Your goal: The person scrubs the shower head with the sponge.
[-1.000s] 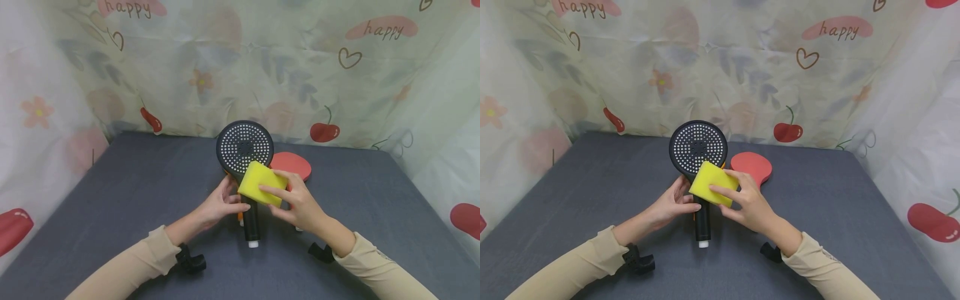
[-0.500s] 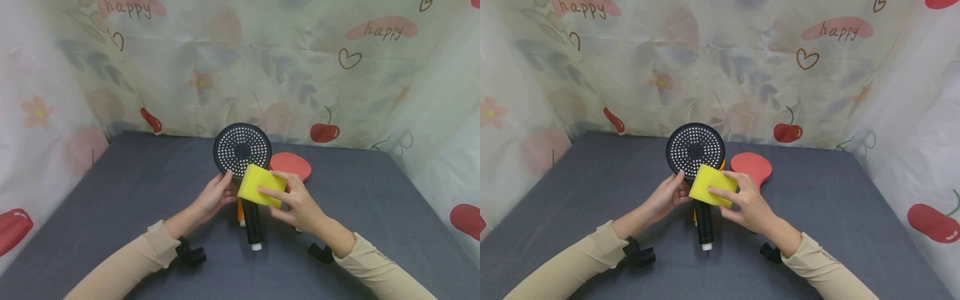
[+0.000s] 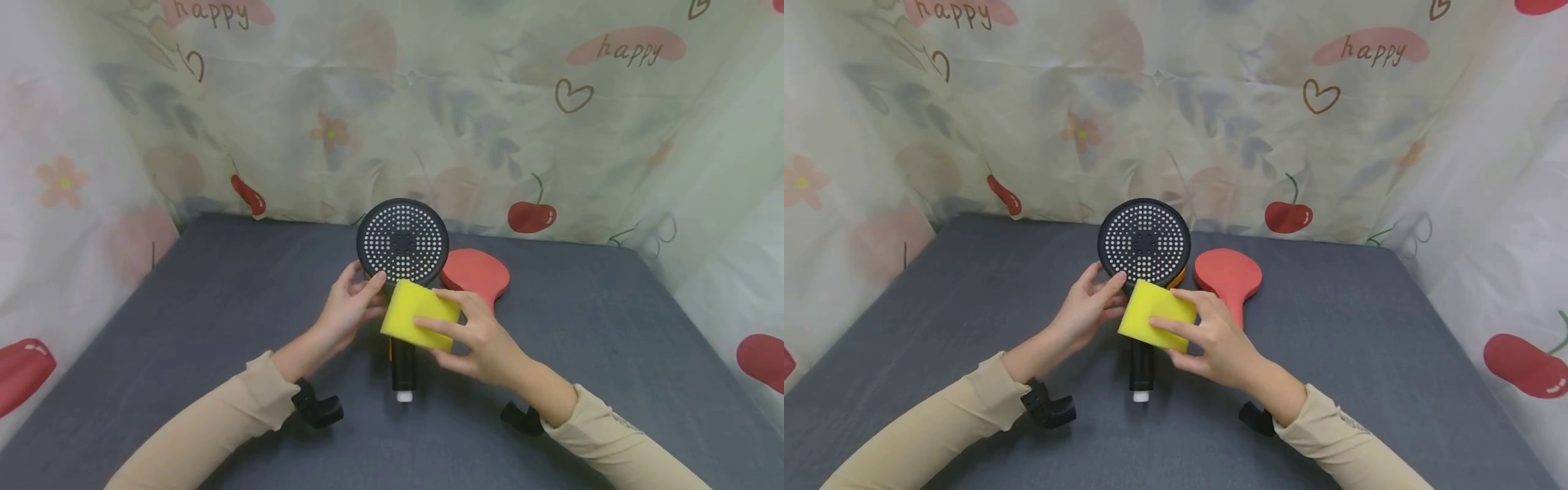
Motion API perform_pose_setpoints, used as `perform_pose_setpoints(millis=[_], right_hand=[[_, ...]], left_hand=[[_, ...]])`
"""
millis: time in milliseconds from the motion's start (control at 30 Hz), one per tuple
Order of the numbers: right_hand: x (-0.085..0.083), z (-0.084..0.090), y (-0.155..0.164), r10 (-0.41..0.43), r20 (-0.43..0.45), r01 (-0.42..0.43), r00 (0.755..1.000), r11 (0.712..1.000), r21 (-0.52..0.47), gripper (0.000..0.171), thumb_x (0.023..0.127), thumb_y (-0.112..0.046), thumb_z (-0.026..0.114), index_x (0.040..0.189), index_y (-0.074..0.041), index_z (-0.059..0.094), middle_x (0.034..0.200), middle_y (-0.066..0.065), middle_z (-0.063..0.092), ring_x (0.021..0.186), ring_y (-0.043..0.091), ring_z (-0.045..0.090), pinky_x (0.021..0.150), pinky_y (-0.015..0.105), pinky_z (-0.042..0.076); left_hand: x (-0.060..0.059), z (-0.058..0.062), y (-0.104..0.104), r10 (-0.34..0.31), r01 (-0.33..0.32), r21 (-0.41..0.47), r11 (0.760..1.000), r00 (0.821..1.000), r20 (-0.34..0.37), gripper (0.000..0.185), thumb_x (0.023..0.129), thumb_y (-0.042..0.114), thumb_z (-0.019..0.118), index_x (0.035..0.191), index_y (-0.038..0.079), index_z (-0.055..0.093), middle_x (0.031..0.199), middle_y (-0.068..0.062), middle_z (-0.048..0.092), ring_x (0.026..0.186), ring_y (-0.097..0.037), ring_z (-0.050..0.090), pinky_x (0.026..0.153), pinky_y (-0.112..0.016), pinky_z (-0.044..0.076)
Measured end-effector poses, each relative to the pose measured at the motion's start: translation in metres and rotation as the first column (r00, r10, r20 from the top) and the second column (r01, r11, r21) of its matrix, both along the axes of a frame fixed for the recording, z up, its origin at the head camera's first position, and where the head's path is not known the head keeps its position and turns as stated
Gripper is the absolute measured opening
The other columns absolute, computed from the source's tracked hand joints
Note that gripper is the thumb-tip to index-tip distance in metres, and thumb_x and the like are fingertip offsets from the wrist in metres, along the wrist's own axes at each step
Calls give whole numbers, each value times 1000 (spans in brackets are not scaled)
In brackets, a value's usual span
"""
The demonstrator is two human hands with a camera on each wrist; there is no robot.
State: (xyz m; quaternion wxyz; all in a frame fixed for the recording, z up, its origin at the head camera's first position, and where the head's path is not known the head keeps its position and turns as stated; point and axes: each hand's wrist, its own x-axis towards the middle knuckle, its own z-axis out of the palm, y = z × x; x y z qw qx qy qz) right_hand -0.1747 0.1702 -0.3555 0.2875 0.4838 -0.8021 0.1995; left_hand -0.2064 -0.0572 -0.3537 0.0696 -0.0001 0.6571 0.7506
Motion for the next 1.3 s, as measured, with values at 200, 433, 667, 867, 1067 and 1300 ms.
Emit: perform_pose_setpoints(millis=[200, 433, 667, 867, 1067, 1300], right_hand=[[9, 0, 1, 79, 35, -82, 996, 991, 102, 38, 80, -29, 69, 117, -25, 64, 125, 18, 51, 114, 28, 49, 89, 45, 47], [1, 7, 1, 9, 38, -12, 999, 997, 73, 47, 70, -20, 76, 116, -24, 65, 124, 17, 51, 112, 28, 50, 89, 45, 45], [5, 2, 0, 67, 35, -70, 997, 994, 89, 40, 76, -27, 72, 115, -24, 65, 125, 18, 51, 113, 28, 50, 89, 44, 47], [17, -6, 0, 157, 49, -163, 986, 974, 159, 45, 76, -31, 73, 119, -26, 62, 127, 14, 52, 114, 24, 49, 90, 41, 48], [15, -7, 3, 136, 48, -142, 990, 977, 156, 44, 75, -29, 74, 118, -27, 63, 127, 14, 52, 115, 24, 48, 90, 41, 47], [-3, -4, 4, -38, 47, 38, 998, 999, 11, 51, 68, -18, 79, 117, -22, 63, 126, 18, 50, 112, 30, 48, 82, 43, 50]], left_hand=[[-1, 5, 3, 64, -64, -1, 998, 998, 13, 52, 93, 23, 58, 139, 17, 34, 118, -22, 62, 80, -12, 69, 83, -41, 55], [-1, 7, 3, 60, -59, -16, 998, 998, 29, 53, 92, 23, 59, 139, 17, 35, 118, -22, 62, 77, -10, 69, 79, -36, 57], [-3, 8, 2, 83, -83, 3, 997, 996, 25, 52, 93, 23, 58, 139, 17, 35, 117, -22, 62, 72, -7, 67, 75, -33, 58], [-6, 8, -2, 133, -134, 29, 991, 991, 29, 53, 93, 23, 58, 140, 16, 34, 118, -24, 62, 72, -8, 67, 73, -33, 58], [-8, 7, -4, 137, -140, 45, 989, 989, 55, 56, 94, 22, 56, 143, 16, 31, 121, -24, 60, 78, -11, 68, 78, -35, 57], [-6, 8, -5, 116, -121, 64, 991, 990, 76, 56, 94, 21, 55, 144, 16, 31, 114, -16, 65, 77, -10, 68, 82, -36, 56]])
